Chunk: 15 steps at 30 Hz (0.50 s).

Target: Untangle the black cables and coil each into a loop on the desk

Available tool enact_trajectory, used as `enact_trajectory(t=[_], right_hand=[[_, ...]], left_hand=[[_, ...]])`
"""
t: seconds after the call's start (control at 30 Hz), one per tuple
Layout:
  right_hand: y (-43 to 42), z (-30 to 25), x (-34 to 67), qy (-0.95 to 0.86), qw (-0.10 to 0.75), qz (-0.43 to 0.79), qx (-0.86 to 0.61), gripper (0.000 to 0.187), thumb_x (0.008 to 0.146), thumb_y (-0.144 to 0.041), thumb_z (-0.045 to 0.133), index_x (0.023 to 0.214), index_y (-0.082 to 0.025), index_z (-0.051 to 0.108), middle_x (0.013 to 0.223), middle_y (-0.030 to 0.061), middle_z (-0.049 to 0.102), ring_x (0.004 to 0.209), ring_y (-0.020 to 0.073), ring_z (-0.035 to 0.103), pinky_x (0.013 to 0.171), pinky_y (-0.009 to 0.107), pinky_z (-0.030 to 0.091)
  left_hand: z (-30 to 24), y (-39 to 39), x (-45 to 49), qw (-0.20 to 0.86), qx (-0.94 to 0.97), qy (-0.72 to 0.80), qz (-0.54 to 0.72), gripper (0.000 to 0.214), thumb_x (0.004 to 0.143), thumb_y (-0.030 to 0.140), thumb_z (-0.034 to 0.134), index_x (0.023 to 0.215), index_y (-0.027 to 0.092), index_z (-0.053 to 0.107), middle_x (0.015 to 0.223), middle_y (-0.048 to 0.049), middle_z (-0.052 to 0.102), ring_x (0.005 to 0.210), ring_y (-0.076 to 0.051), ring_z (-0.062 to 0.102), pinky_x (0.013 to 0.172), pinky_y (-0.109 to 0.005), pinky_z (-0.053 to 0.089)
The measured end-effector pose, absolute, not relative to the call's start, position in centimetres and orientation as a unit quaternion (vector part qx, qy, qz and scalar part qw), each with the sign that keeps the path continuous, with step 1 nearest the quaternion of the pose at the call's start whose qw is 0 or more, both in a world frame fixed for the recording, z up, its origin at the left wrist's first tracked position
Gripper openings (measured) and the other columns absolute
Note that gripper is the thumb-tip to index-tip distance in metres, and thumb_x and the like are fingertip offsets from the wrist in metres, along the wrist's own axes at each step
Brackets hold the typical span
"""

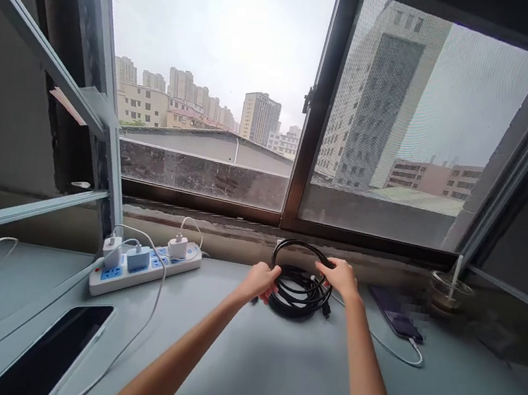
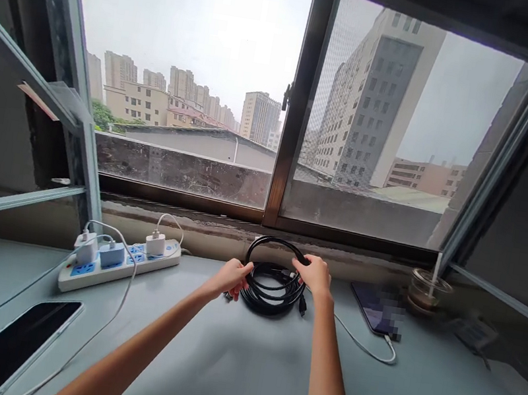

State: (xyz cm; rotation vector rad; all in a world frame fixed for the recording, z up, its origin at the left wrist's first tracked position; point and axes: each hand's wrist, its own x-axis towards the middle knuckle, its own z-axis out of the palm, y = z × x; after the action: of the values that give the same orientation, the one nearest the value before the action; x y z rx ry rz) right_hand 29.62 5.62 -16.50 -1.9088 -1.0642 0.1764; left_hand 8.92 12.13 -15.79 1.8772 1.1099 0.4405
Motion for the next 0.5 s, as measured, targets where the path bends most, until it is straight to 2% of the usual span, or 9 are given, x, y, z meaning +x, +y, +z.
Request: enact_trajectory(t=[0.1, 0.2, 0.37, 0.5], right_hand=[[6.5, -18.9, 30.6, -0.424, 0.45, 0.047, -0.785, 0.02, 0.066, -0.04, 0.067, 0.076, -0.023, 0.07, 0.071, 0.0034, 0.071, 0.065, 0.0199, 0.066, 0.054, 0.026, 0.041], [7.4, -21.4, 31.3, -0.431, 0.453, 0.037, -0.78, 0.024, 0.068, -0.036, 0.069, 0.088, -0.023, 0.071, 0.09, 0.007, 0.071, 0.086, 0.0237, 0.066, 0.066, 0.029, 0.046], [9.6, -24.7, 32.0, -0.474, 0.461, 0.048, -0.748, 0.024, 0.083, -0.034, 0.061, 0.097, -0.015, 0.064, 0.1, 0.0056, 0.066, 0.092, 0.017, 0.061, 0.083, 0.037, 0.049], [11.6, -26.2, 32.6, -0.492, 0.469, 0.062, -0.731, 0.023, 0.087, -0.033, 0.056, 0.1, -0.014, 0.062, 0.103, 0.0056, 0.063, 0.094, 0.0168, 0.06, 0.083, 0.038, 0.05]], left_hand=[[-17.2, 11.8, 9.6, 0.435, 0.756, 0.457, 0.177, 0.052, 0.087, 0.031, 0.035, 0.039, 0.014, 0.044, 0.036, 0.0011, 0.045, 0.026, -0.008, 0.042, 0.039, -0.022, 0.033], [-18.4, 11.5, 10.0, 0.434, 0.76, 0.457, 0.162, 0.051, 0.087, 0.03, 0.036, 0.041, 0.013, 0.049, 0.035, 0.0025, 0.042, 0.025, -0.007, 0.038, 0.038, -0.022, 0.03], [-19.9, 11.7, 10.2, 0.445, 0.764, 0.449, 0.13, 0.053, 0.089, 0.031, 0.033, 0.04, 0.014, 0.046, 0.037, 0.0008, 0.045, 0.026, -0.007, 0.037, 0.035, -0.023, 0.03], [-20.5, 12.1, 10.3, 0.416, 0.771, 0.459, 0.148, 0.055, 0.091, 0.038, 0.028, 0.046, 0.015, 0.051, 0.037, 0.0014, 0.043, 0.029, -0.008, 0.036, 0.039, -0.023, 0.035]])
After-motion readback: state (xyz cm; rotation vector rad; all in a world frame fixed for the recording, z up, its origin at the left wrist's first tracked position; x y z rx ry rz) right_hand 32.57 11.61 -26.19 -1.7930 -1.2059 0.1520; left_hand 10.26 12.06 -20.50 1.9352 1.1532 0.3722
